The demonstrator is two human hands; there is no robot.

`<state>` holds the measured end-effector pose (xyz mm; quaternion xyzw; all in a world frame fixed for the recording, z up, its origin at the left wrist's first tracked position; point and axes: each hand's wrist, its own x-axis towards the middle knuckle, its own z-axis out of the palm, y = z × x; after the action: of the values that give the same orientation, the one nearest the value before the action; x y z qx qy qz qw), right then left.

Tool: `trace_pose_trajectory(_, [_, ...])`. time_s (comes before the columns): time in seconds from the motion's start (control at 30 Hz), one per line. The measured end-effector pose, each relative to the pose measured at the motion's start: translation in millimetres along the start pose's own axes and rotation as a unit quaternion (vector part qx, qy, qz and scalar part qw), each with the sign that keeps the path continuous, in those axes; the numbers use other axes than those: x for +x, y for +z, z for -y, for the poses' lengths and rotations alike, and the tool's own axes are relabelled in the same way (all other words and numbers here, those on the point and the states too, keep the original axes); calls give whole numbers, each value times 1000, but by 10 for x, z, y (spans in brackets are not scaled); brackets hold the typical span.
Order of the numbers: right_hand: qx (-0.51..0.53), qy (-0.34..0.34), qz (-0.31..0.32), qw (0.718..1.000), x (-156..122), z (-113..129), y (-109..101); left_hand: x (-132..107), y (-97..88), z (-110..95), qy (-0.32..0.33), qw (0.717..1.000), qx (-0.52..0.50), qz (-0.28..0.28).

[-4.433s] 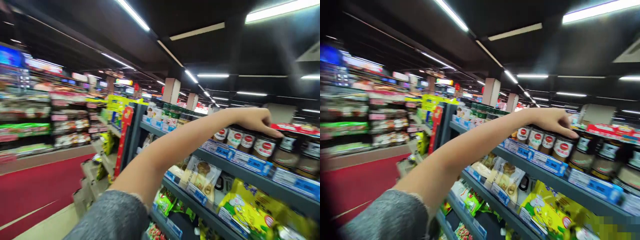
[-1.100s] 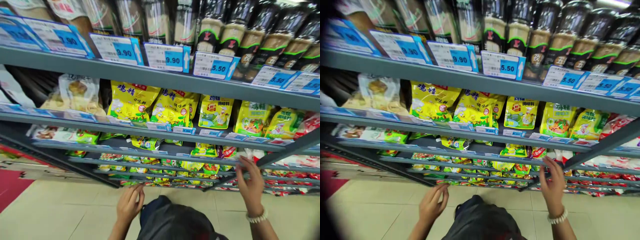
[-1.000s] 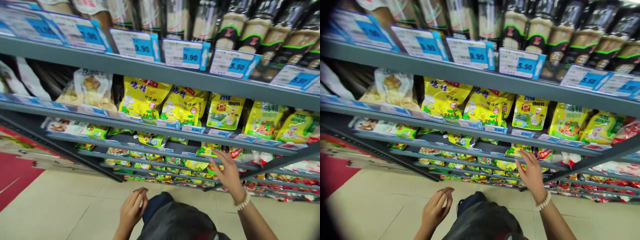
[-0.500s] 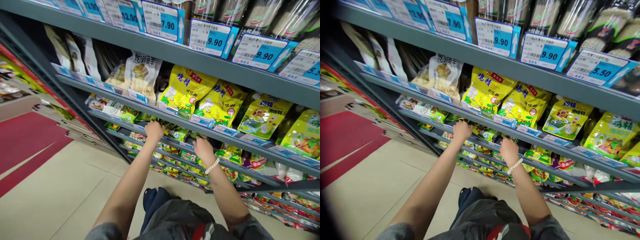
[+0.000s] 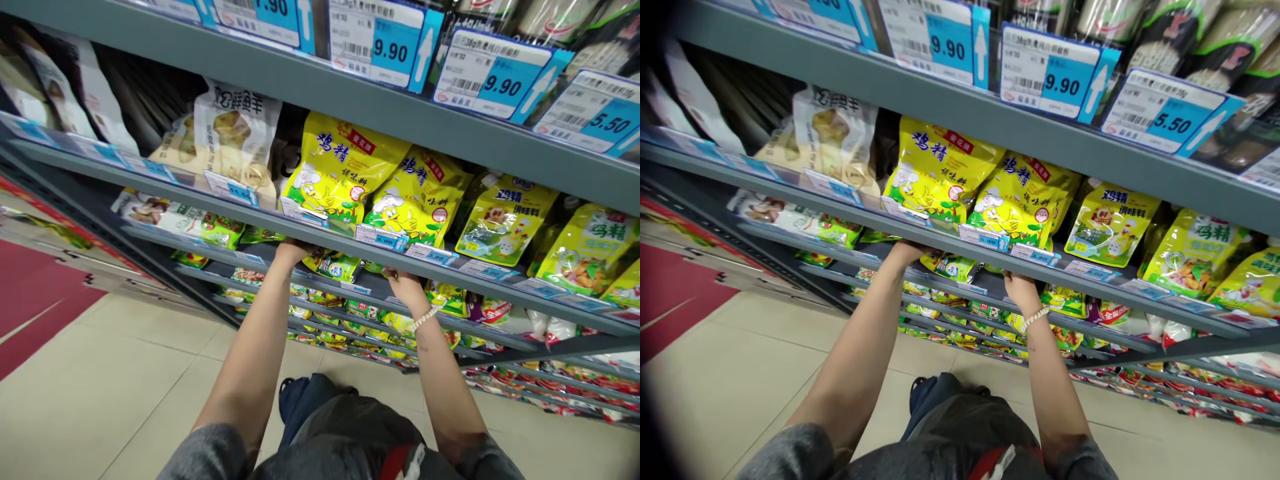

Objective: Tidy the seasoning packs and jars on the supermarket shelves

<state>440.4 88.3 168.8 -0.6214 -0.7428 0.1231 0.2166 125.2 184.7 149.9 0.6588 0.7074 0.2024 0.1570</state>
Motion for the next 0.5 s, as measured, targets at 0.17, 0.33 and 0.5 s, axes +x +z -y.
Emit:
trace_pose_trajectory(0.17, [30, -28, -34, 999, -128, -16, 28, -606, -96, -199, 57, 964, -161, -203])
trace_pose_trajectory(0.33, [16, -53, -70, 996, -373, 100, 42, -1516, 258, -333, 52, 888, -278, -363])
trace_pose_trajectory(0.5, [43, -200, -130, 970, -633, 349, 54, -2060, 473, -417, 381, 785, -180, -453])
